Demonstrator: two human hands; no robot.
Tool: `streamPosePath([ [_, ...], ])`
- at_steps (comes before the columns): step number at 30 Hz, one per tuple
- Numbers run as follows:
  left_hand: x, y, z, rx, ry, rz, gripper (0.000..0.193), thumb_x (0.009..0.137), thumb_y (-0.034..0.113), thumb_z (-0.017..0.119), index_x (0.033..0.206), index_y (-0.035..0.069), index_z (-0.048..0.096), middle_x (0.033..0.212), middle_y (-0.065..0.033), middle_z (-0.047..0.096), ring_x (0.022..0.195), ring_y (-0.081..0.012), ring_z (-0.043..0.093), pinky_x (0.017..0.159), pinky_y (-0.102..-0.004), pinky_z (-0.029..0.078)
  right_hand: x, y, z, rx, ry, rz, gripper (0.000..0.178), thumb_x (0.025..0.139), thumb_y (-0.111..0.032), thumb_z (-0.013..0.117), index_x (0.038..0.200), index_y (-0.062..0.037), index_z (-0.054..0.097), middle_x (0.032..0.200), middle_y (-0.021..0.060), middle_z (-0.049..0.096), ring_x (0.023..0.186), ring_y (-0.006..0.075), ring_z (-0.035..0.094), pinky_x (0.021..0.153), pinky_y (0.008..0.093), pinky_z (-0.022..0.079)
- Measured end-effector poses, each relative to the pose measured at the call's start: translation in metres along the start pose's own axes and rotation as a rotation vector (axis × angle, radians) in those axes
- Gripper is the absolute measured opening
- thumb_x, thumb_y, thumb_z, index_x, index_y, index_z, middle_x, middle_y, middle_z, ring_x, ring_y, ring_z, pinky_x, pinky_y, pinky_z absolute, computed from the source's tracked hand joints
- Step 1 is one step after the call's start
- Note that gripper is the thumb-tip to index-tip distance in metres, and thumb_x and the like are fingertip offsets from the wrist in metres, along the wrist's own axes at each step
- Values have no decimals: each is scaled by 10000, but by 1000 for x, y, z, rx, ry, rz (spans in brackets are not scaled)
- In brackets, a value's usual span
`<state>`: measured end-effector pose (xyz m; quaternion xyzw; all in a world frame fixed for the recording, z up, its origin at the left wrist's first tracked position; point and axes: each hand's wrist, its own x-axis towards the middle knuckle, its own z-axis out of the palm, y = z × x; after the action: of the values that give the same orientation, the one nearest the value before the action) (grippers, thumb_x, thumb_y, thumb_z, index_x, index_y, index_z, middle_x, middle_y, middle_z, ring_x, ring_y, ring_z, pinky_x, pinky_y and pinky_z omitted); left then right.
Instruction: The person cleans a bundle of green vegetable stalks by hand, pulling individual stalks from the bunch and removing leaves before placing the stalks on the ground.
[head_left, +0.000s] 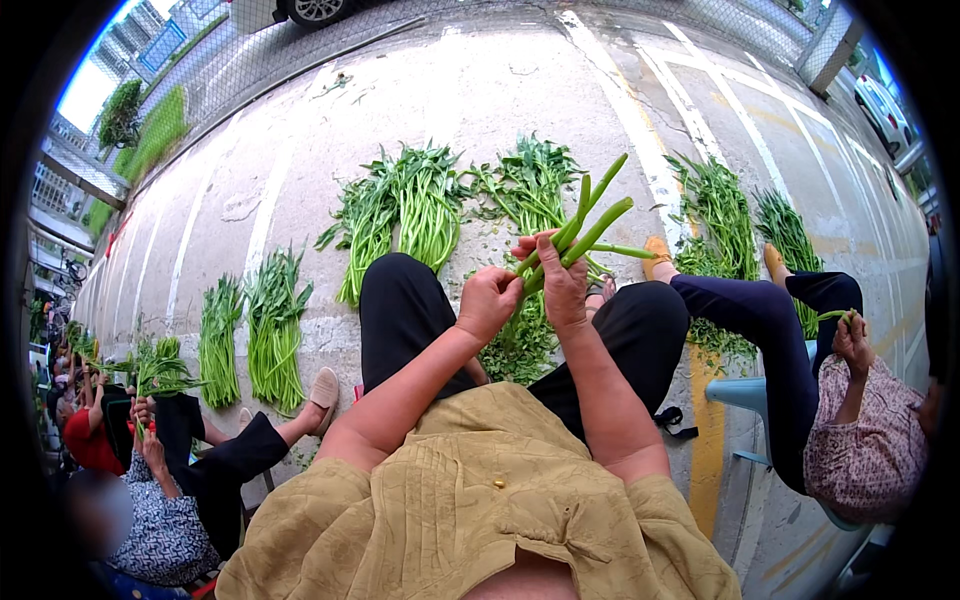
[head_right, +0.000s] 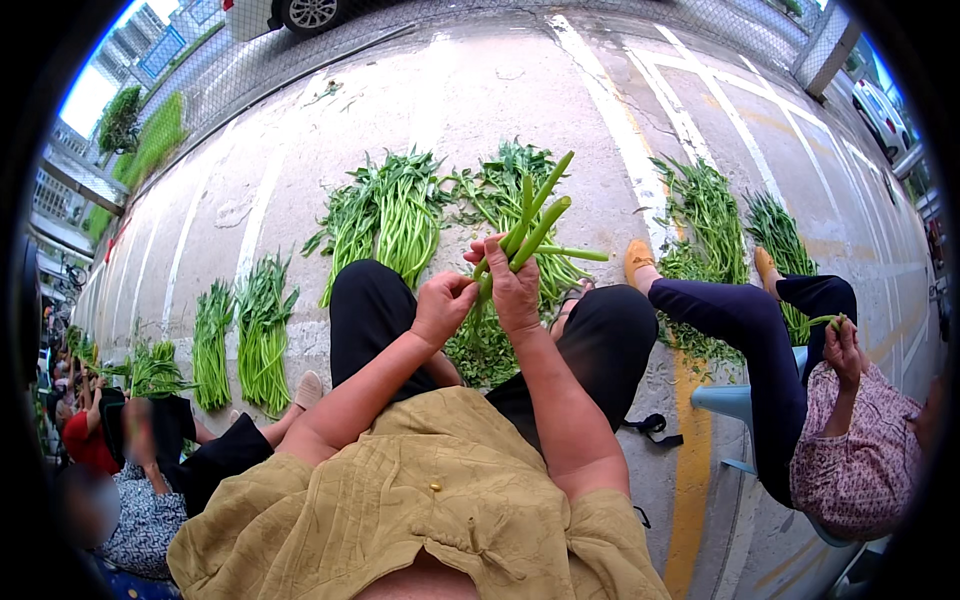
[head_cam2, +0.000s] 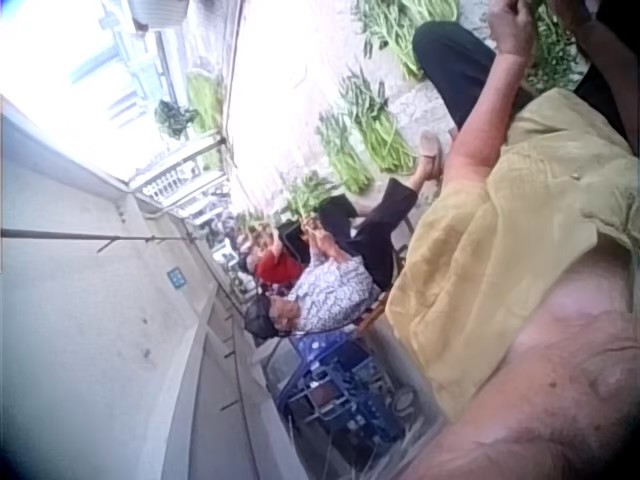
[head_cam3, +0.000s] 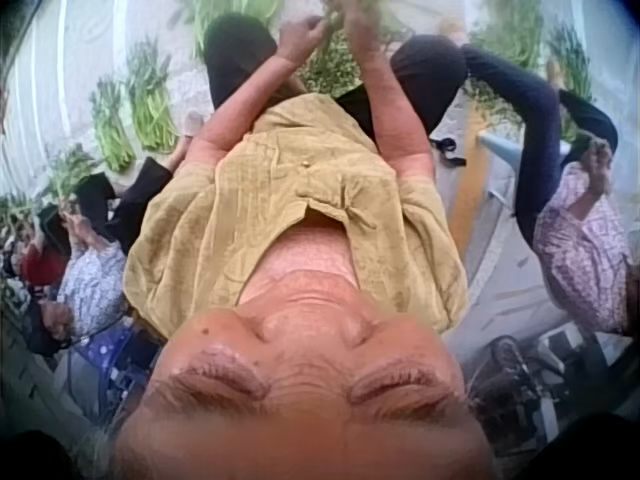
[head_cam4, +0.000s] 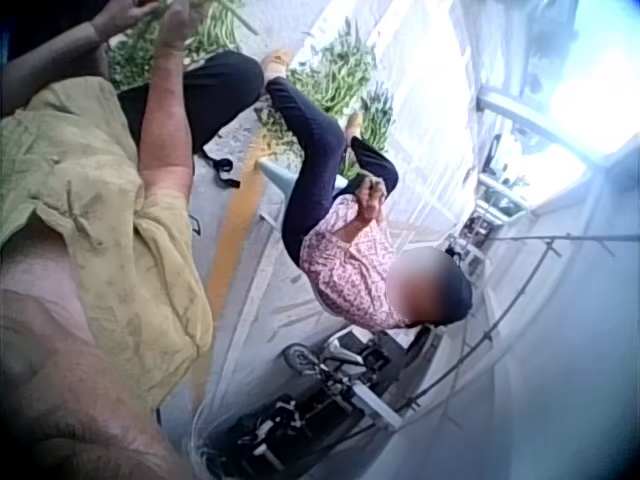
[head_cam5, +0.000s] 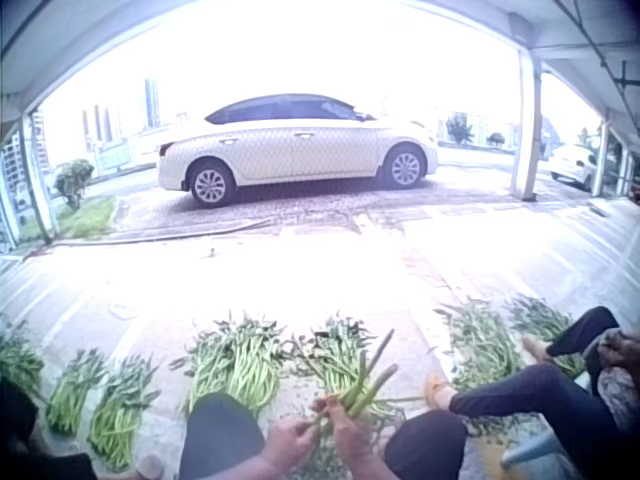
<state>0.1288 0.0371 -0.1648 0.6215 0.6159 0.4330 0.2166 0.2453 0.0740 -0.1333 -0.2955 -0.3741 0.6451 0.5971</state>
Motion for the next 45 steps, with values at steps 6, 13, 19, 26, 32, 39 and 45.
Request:
streamPosePath([
  [6,-1,-3,3,-71,24,-10,134,757,100,613,693,-16,593,594,-81,531,507,-157,507,488,-286,402,0,2,0,8,-8,9,160,898,-202,521,914,-43,533,851,89,620,764,180,624,713,298,502],
  [13,0,-4,-1,-57,29,16,118,738,84,569,661,-6,573,595,-96,526,525,-195,505,509,-312,401,-2,1,3,47,-2,48,153,890,-186,537,922,-36,533,823,84,621,737,167,622,688,280,506],
  [19,2,-7,-1,-118,14,-42,136,717,90,548,628,-11,566,603,-129,538,549,-242,530,528,-337,419,-2,5,1,-18,19,17,168,898,-197,521,899,-29,529,789,86,619,712,166,620,660,283,508],
  [26,5,-21,12,-148,-19,-142,208,724,124,516,577,-12,573,541,-139,544,482,-205,524,501,-322,417,-6,16,0,-160,9,-116,148,900,-165,518,862,-22,526,750,64,598,670,136,592,628,261,481],
  [32,-46,-105,9,151,-264,-318,266,687,215,513,583,-23,570,526,-188,526,497,-308,539,508,-369,439,9,-37,-4,-29,157,-220,160,898,-188,524,869,-31,519,752,74,597,649,162,605,623,284,496],
  [39,-19,-65,6,-38,-75,-309,206,700,181,553,620,-8,581,527,-119,551,469,-170,519,487,-317,424,25,-37,-36,224,207,-13,217,899,-216,502,900,1,496,777,152,592,677,260,608,699,459,536],
  [45,-22,-75,-1,-48,-48,-373,190,695,181,580,611,11,592,521,-86,561,467,-140,519,495,-284,436,25,-44,-41,301,163,41,214,896,-225,507,905,-11,512,766,144,581,676,252,595,695,462,531],
])
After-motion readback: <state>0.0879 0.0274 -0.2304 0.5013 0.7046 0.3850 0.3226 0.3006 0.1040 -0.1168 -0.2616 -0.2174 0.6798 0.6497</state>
